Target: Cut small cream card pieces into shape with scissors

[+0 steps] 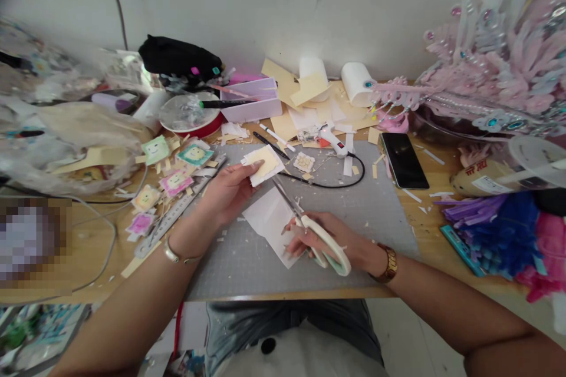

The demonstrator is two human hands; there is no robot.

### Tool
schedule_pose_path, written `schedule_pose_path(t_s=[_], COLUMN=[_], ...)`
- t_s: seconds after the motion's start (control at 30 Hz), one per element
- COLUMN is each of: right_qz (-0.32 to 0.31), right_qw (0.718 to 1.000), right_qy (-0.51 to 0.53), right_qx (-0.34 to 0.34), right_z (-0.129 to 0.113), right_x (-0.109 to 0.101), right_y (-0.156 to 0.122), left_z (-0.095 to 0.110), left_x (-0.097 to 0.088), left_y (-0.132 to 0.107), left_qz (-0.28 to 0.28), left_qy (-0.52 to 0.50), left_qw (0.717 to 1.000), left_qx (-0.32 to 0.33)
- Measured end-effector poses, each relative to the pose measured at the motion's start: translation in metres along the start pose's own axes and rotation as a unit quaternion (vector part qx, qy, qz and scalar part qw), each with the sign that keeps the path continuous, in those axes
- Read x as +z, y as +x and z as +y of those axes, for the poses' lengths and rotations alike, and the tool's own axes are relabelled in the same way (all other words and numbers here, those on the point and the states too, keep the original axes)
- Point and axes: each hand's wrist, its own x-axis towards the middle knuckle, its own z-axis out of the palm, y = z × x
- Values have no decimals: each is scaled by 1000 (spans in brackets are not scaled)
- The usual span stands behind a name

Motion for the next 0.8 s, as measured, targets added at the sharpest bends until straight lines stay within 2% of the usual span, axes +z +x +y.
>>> schedule_pose_path(t_s=[0.27,0.8], right_qz=[-19,12], right_qw=[1000,998], right_qy=[1,56], right_qx=[3,2], right_z=[0,1], right_x=[1,5], right_y=[1,1], left_z=[0,0], left_x=[1,2], left_y=[-1,-5], left_qz=[7,-4], left_qy=[3,34], left_qw=[1000,998], left_qx=[-12,-47])
